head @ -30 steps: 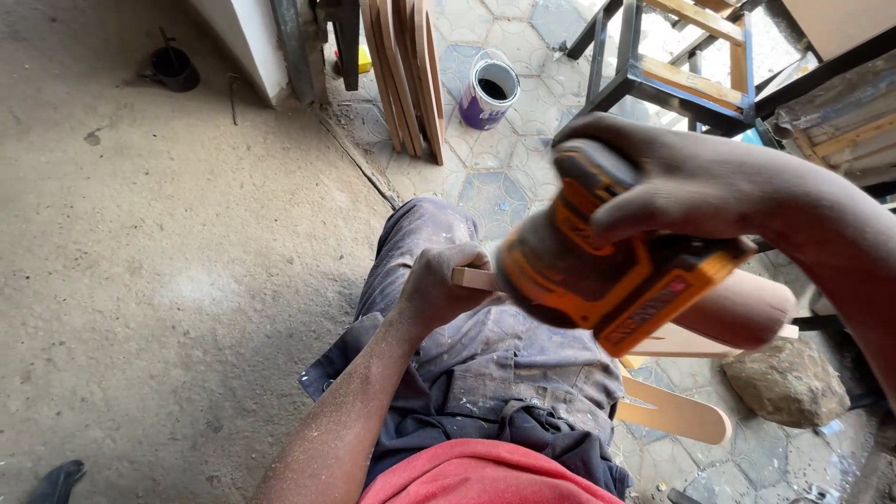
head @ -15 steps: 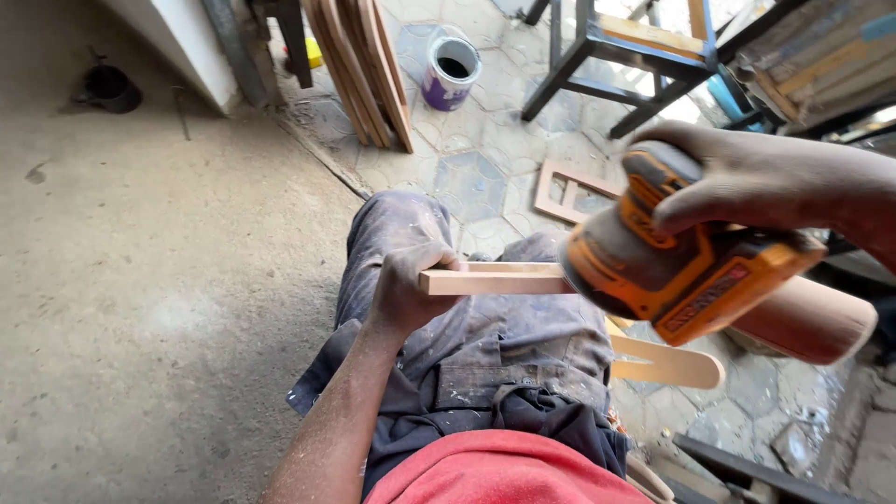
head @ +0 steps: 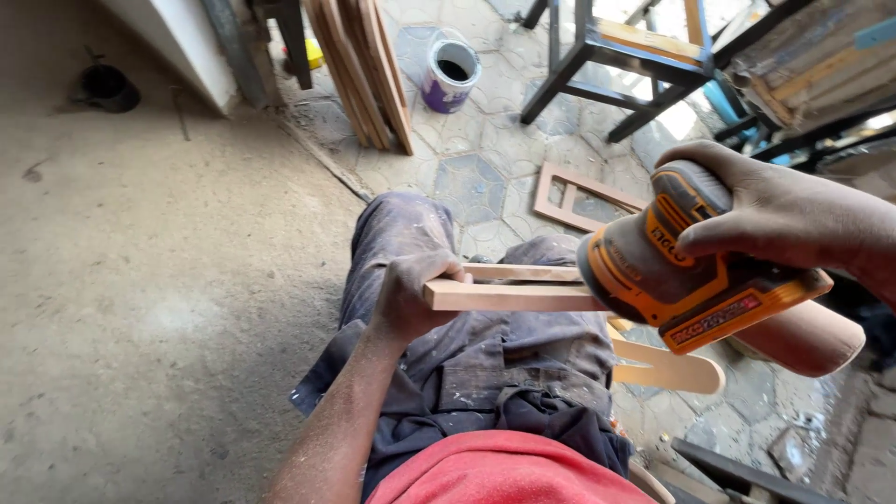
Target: Sanding wooden frame components using an electric orbital sander to smooth surfaces and edges.
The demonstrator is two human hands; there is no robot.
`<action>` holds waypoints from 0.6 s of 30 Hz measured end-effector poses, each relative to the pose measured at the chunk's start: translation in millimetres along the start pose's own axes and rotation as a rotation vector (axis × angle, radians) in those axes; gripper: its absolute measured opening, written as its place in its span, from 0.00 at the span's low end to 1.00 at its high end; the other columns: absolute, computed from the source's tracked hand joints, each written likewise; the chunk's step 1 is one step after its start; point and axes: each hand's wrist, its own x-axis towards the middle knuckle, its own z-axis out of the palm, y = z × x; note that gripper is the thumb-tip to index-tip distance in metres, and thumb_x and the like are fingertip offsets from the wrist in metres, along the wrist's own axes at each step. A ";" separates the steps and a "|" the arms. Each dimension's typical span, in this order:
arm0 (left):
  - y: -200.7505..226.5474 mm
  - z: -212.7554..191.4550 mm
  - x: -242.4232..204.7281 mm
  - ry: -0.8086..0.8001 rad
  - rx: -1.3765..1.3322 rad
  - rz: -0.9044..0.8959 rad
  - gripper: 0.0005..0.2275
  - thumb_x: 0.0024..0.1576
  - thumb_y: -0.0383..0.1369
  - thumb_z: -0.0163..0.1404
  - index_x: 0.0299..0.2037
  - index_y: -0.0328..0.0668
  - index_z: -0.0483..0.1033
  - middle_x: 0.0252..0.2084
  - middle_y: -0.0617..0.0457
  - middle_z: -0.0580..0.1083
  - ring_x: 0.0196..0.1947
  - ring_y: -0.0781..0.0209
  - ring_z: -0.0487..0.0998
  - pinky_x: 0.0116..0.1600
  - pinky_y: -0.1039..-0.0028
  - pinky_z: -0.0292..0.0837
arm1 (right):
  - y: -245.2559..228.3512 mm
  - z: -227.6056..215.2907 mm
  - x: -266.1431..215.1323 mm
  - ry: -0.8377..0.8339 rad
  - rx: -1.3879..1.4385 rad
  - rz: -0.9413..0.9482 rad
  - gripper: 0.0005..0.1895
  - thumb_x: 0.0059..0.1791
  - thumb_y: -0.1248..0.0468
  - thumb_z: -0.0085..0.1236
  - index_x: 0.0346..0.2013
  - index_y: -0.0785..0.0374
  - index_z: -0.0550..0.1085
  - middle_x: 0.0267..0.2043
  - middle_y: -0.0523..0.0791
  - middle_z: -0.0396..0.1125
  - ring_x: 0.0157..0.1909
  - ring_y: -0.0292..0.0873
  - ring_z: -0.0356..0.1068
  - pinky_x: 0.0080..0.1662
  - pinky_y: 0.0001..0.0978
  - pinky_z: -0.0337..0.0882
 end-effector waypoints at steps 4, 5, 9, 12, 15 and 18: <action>-7.2 4.7 -3.6 0.020 0.044 -0.016 0.07 0.42 0.24 0.61 0.25 0.41 0.75 0.22 0.55 0.75 0.18 0.62 0.72 0.26 0.71 0.69 | -49.1 -0.4 -24.3 -0.008 -0.138 -0.091 0.49 0.34 0.64 0.66 0.70 0.40 0.63 0.58 0.48 0.74 0.53 0.56 0.79 0.52 0.50 0.80; -11.2 7.1 -4.8 0.013 0.022 -0.034 0.08 0.40 0.24 0.63 0.25 0.41 0.75 0.22 0.55 0.76 0.17 0.64 0.72 0.25 0.72 0.69 | -60.3 0.3 -32.0 -0.014 -0.161 -0.143 0.51 0.34 0.64 0.67 0.71 0.37 0.61 0.58 0.47 0.73 0.51 0.56 0.80 0.49 0.51 0.83; -11.9 7.4 -3.4 -0.002 -0.056 -0.141 0.09 0.40 0.24 0.62 0.25 0.42 0.74 0.21 0.56 0.75 0.19 0.66 0.71 0.25 0.74 0.66 | -97.6 5.0 -60.3 0.026 -0.282 -0.306 0.54 0.29 0.59 0.75 0.68 0.31 0.63 0.55 0.39 0.75 0.45 0.52 0.81 0.45 0.51 0.82; -57.5 26.1 -5.6 0.034 0.218 0.196 0.15 0.59 0.29 0.58 0.20 0.43 0.67 0.15 0.60 0.65 0.13 0.72 0.64 0.16 0.81 0.63 | -108.2 16.7 -79.4 0.090 -0.288 -0.446 0.61 0.28 0.51 0.81 0.72 0.35 0.59 0.49 0.46 0.71 0.43 0.51 0.80 0.40 0.47 0.87; -71.0 28.3 -5.9 0.066 0.141 0.020 0.11 0.51 0.30 0.63 0.22 0.40 0.73 0.16 0.55 0.71 0.13 0.70 0.68 0.13 0.79 0.62 | -86.2 28.9 -78.3 0.219 -0.232 -0.594 0.60 0.26 0.52 0.78 0.71 0.47 0.60 0.58 0.51 0.66 0.40 0.57 0.79 0.32 0.48 0.88; -56.3 20.3 -2.2 0.022 0.245 0.020 0.06 0.46 0.28 0.62 0.26 0.40 0.76 0.17 0.56 0.73 0.10 0.70 0.66 0.14 0.77 0.61 | -75.9 18.0 -83.1 0.158 -0.283 -0.174 0.60 0.28 0.54 0.77 0.71 0.28 0.59 0.59 0.41 0.68 0.40 0.55 0.82 0.38 0.52 0.85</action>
